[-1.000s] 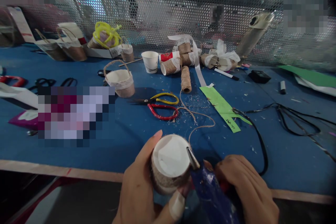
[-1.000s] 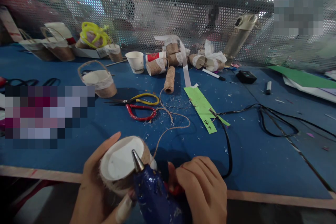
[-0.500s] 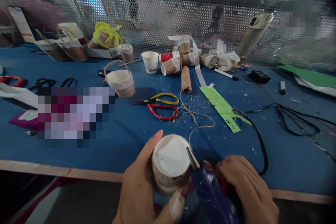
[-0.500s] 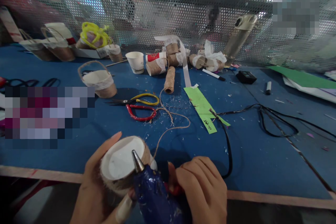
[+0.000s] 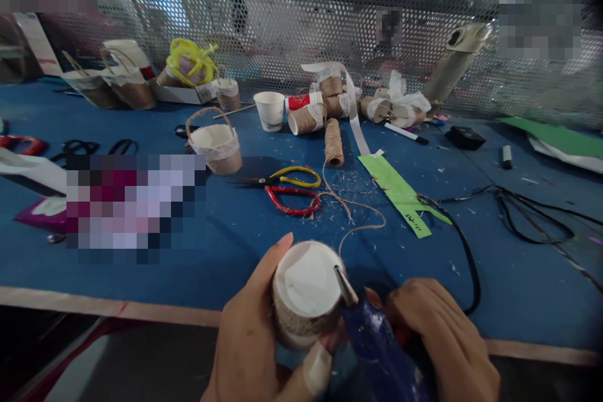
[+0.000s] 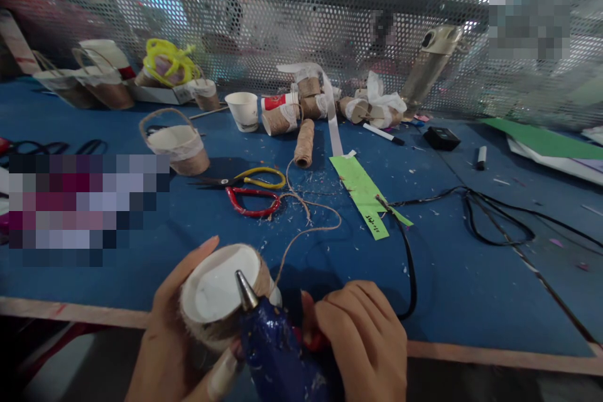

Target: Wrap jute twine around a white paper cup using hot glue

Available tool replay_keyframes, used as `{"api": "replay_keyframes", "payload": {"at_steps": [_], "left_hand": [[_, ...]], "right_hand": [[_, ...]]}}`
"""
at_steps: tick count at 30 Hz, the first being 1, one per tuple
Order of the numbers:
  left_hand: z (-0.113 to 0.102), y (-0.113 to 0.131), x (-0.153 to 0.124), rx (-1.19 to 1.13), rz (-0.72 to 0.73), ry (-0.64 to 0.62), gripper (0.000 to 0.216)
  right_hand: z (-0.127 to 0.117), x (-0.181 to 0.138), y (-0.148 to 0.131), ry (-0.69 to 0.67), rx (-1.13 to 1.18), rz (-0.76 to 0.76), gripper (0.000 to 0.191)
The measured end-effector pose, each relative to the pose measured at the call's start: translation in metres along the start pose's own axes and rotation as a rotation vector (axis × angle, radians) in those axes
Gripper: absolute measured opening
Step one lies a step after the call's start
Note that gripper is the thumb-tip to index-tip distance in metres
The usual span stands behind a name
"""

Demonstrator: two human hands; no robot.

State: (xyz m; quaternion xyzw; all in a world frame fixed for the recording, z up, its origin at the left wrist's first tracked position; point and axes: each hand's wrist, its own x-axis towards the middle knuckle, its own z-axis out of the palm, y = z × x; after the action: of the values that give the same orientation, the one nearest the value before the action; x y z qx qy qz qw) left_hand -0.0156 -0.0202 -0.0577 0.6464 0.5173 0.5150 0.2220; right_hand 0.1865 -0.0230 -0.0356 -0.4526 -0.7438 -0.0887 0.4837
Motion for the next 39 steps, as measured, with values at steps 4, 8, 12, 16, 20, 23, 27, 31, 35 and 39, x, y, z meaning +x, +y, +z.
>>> {"api": "replay_keyframes", "payload": {"at_steps": [4,8,12,16,20,23,27,31,35,39], "left_hand": [[0.0007,0.0003,-0.0008,-0.021,-0.029,0.004,0.074],[0.0023,-0.0002,-0.0015,-0.023,-0.018,0.004,0.074],[0.0019,0.0006,-0.0011,-0.041,-0.026,0.004,0.073],[0.0,0.002,0.0003,-0.034,-0.015,-0.01,0.074],[-0.0002,0.0019,0.0015,-0.047,0.005,-0.004,0.073],[0.0008,0.0014,0.0024,-0.064,0.023,-0.01,0.074],[0.0023,0.0017,0.0027,-0.058,-0.007,0.01,0.071],[0.0029,0.0035,0.0022,-0.059,-0.017,0.005,0.071],[0.0025,0.0055,0.0021,-0.041,-0.039,0.008,0.071],[0.0016,0.0053,0.0024,0.002,-0.019,0.002,0.07]], "right_hand": [[-0.0016,0.0023,0.0008,-0.001,-0.018,-0.026,0.024],[-0.0022,0.0021,0.0006,-0.008,-0.008,-0.03,0.026],[-0.0009,0.0007,0.0011,0.016,-0.002,-0.029,0.028],[-0.001,0.0018,0.0018,-0.013,0.009,-0.01,0.029],[-0.0022,0.0043,0.0016,-0.002,0.025,-0.014,0.029],[-0.0036,0.0042,0.0017,-0.025,0.029,-0.027,0.028],[-0.0029,0.0022,0.0013,-0.032,0.012,-0.006,0.028],[-0.0002,0.0022,0.0002,0.019,-0.018,0.001,0.029],[-0.0012,0.0027,0.0004,-0.026,0.015,-0.017,0.027],[-0.0019,0.0012,-0.0002,-0.019,0.023,0.017,0.03]]}}
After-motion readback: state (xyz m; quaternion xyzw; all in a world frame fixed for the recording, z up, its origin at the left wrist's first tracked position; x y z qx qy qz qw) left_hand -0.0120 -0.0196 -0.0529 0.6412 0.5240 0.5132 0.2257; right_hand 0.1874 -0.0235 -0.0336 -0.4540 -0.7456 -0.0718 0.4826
